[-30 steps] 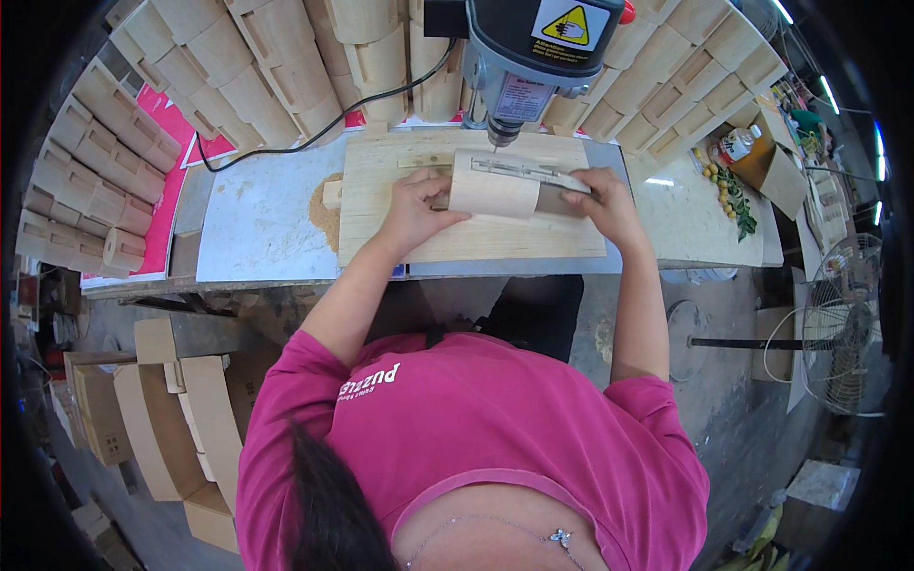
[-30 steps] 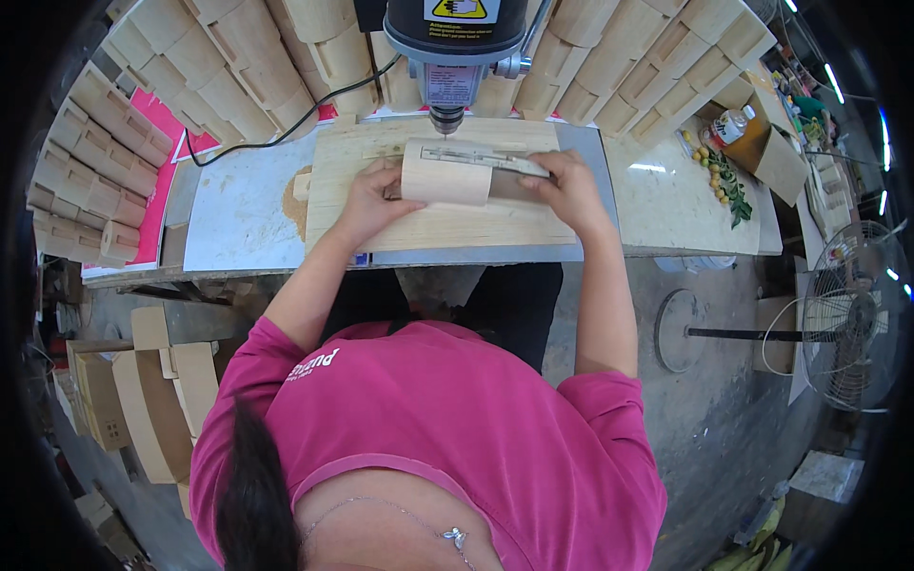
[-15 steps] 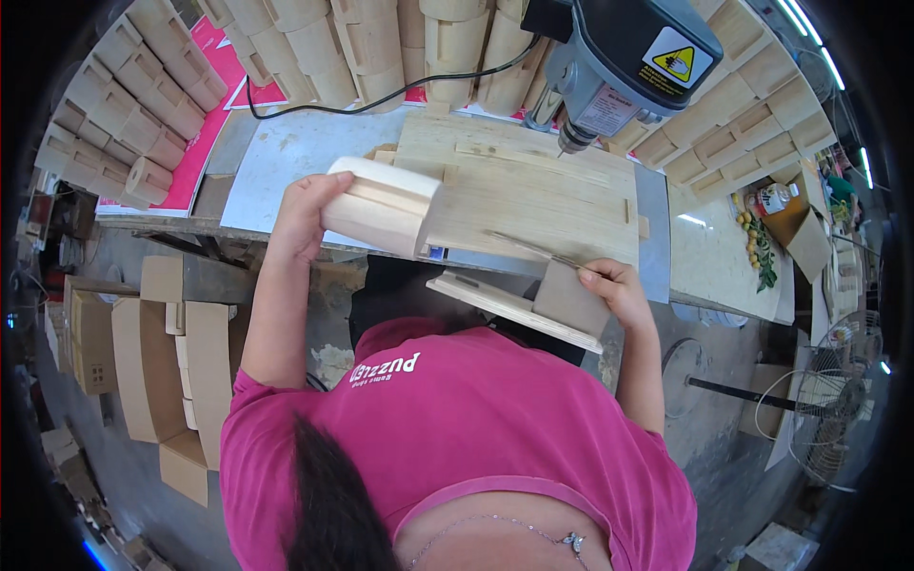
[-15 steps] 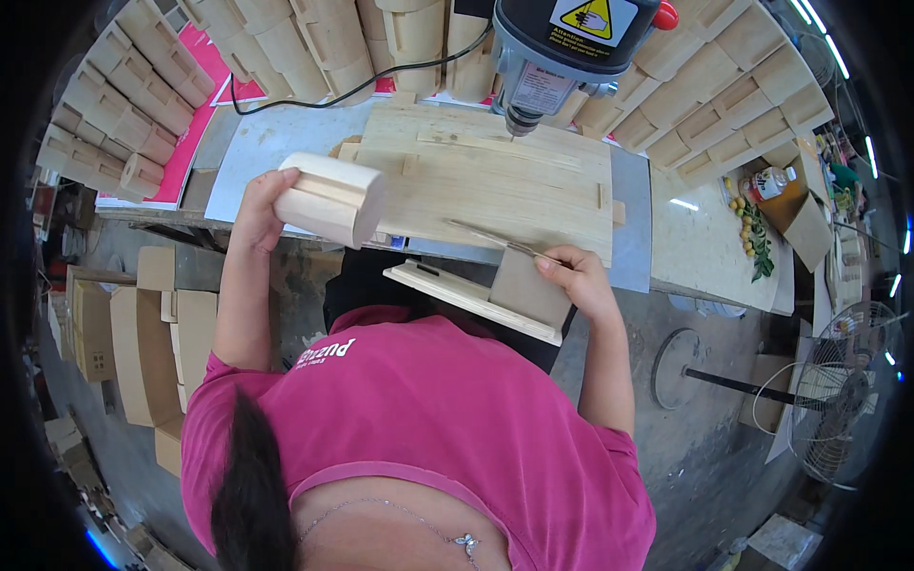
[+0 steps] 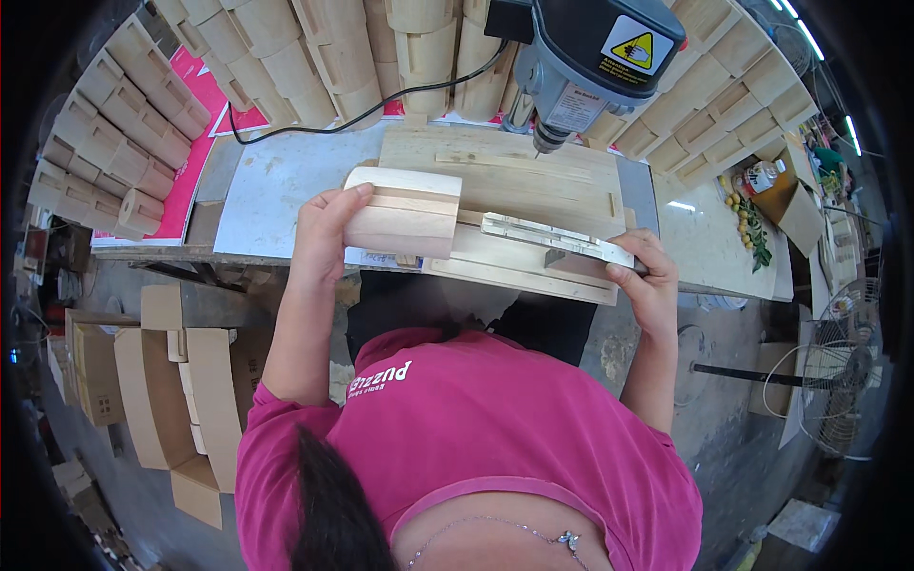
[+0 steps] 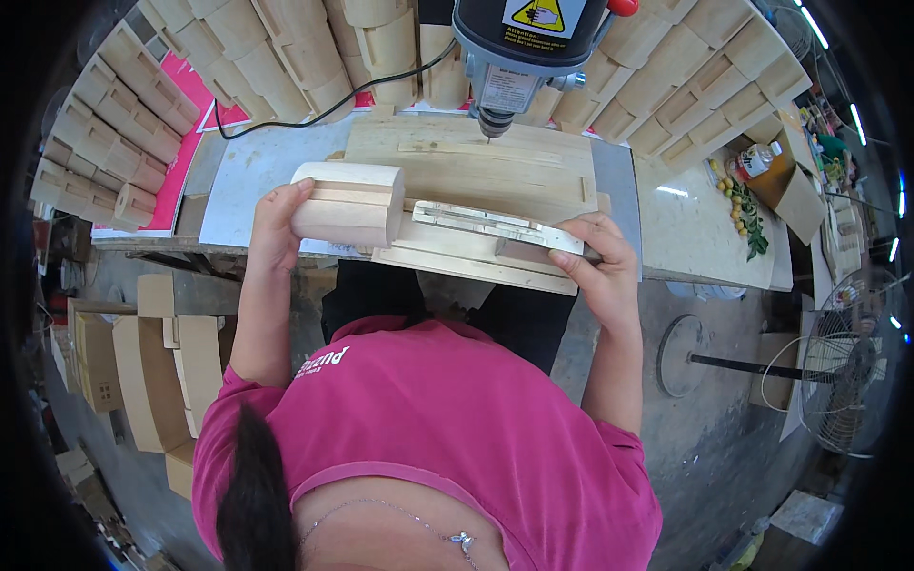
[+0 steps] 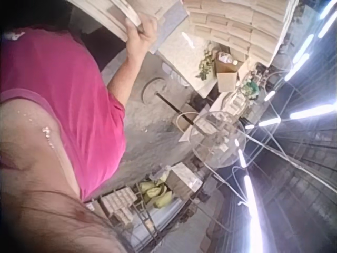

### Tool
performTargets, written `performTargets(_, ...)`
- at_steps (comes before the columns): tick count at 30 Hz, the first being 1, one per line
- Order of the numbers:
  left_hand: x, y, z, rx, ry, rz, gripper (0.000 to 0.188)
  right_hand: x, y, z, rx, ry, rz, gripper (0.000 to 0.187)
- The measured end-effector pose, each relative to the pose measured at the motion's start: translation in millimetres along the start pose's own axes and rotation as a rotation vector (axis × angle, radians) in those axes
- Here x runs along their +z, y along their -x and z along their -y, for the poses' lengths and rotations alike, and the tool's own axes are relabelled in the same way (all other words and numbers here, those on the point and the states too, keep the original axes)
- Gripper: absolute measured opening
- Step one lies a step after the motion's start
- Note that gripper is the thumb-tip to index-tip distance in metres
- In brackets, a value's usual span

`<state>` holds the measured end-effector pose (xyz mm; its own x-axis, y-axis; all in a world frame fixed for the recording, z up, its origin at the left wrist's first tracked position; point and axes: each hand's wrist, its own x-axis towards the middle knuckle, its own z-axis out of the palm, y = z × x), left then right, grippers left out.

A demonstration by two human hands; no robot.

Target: Drilling holes into wooden cylinders using a vertical drill press in a workshop.

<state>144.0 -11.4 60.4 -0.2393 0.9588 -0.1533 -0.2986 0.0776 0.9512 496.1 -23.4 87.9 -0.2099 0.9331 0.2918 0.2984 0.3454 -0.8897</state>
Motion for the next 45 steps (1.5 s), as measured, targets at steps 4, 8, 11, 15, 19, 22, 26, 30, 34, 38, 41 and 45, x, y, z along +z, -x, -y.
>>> performTargets(4,11.5,5.5,1.6,-0.040,-0.039,0.045,0.027,2.7,0.0,-11.0,-0.022,0.011,0.003,0.024)
performTargets(8,29.2,6.9,17.0,-0.099,-0.082,0.095,0.026,6.4,-0.6,-22.6,0.010,-0.056,0.028,0.023)
performTargets(11,35.6,1.7,32.7,-0.158,-0.115,0.181,0.030,9.1,-2.1,-33.6,0.044,-0.069,0.043,0.022)
performTargets(15,52.3,-6.7,56.8,-0.273,-0.075,0.316,0.036,18.3,-7.9,-49.9,0.071,-0.042,0.029,0.022)
performTargets(19,55.7,-16.3,70.3,-0.016,-0.239,0.506,0.050,12.0,-12.9,-77.3,0.070,0.003,-0.018,0.024)
performTargets(22,56.0,-16.2,73.9,0.191,-0.380,0.506,0.059,7.9,-19.0,-80.9,-0.056,0.213,-0.039,0.028)
performTargets(26,58.6,-24.0,94.8,0.687,-0.769,0.373,0.066,8.4,-30.9,-81.6,-0.080,0.309,-0.110,0.028)
performTargets(30,69.8,-36.1,107.8,0.627,-0.794,0.292,0.065,10.1,-52.6,-91.9,-0.108,0.359,-0.193,0.032)
performTargets(34,70.2,-59.3,113.1,0.828,-0.966,0.177,0.059,11.2,-77.6,-101.1,-0.092,0.401,-0.189,0.033)
performTargets(38,56.8,-66.4,110.9,0.894,-1.036,0.169,0.055,20.7,-83.8,-99.0,-0.054,0.334,-0.164,0.033)
performTargets(41,54.0,-68.0,105.6,0.846,-1.042,0.224,0.054,19.6,-84.3,-97.1,-0.023,0.290,-0.115,0.034)
performTargets(45,52.9,-71.3,107.9,0.787,-1.057,0.269,0.053,-1.0,-96.6,-83.2,-0.105,0.047,-0.167,0.038)
